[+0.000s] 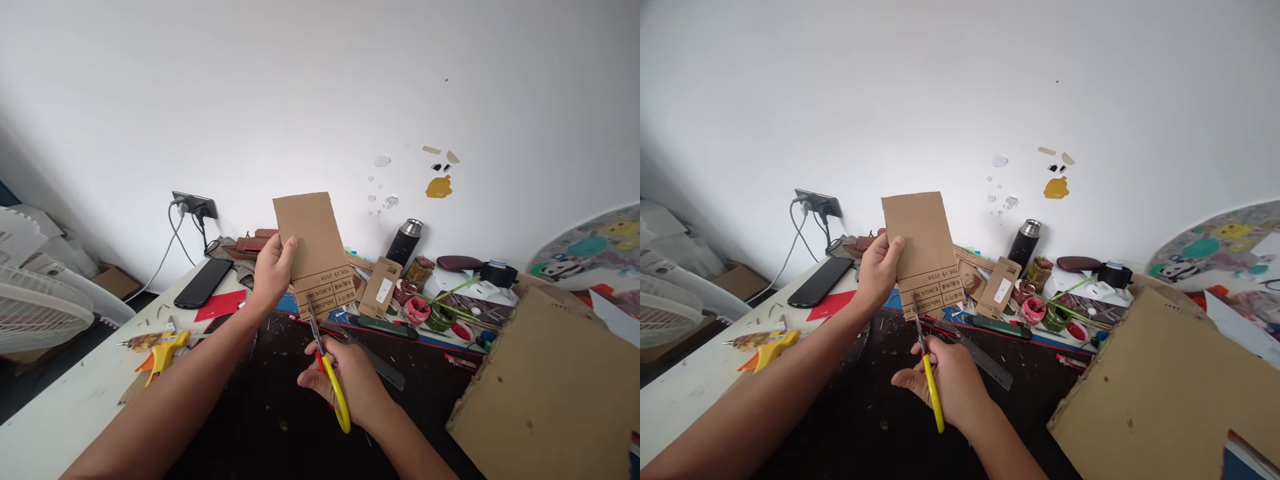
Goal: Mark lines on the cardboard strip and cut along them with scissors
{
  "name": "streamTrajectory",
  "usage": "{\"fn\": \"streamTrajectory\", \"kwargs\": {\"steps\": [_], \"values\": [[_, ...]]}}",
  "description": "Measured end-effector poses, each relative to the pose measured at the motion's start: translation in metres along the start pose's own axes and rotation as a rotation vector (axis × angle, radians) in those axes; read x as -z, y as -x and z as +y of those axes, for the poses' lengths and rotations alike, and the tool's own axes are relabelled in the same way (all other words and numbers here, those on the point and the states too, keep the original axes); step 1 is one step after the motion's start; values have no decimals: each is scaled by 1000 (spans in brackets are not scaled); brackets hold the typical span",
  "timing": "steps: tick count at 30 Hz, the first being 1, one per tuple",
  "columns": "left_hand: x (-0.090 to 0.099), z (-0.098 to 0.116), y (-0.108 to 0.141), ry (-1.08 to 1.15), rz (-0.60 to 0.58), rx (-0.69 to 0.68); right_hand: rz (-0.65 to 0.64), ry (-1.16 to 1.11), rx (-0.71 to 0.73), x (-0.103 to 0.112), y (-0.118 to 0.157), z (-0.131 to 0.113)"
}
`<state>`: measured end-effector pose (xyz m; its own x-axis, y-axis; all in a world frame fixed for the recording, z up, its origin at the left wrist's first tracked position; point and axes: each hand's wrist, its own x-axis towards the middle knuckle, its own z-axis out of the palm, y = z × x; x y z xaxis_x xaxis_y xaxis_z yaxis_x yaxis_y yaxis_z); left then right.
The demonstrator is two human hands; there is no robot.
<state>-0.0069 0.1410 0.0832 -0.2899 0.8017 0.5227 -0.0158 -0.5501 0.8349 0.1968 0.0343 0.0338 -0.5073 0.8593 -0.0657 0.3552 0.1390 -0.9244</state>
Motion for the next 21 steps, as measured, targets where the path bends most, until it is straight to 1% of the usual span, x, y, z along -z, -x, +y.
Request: {"fn": "streamTrajectory", "kwargs": {"steps": [8,15,21], "values": [[-3,15,4,-21,14,-35,13,14,34,-2,4,4],[-4,15,4,-12,21,-38,3,88,10,1,5,3],[-4,16,5,1,13,-36,16,60,21,-1,5,8]]}}
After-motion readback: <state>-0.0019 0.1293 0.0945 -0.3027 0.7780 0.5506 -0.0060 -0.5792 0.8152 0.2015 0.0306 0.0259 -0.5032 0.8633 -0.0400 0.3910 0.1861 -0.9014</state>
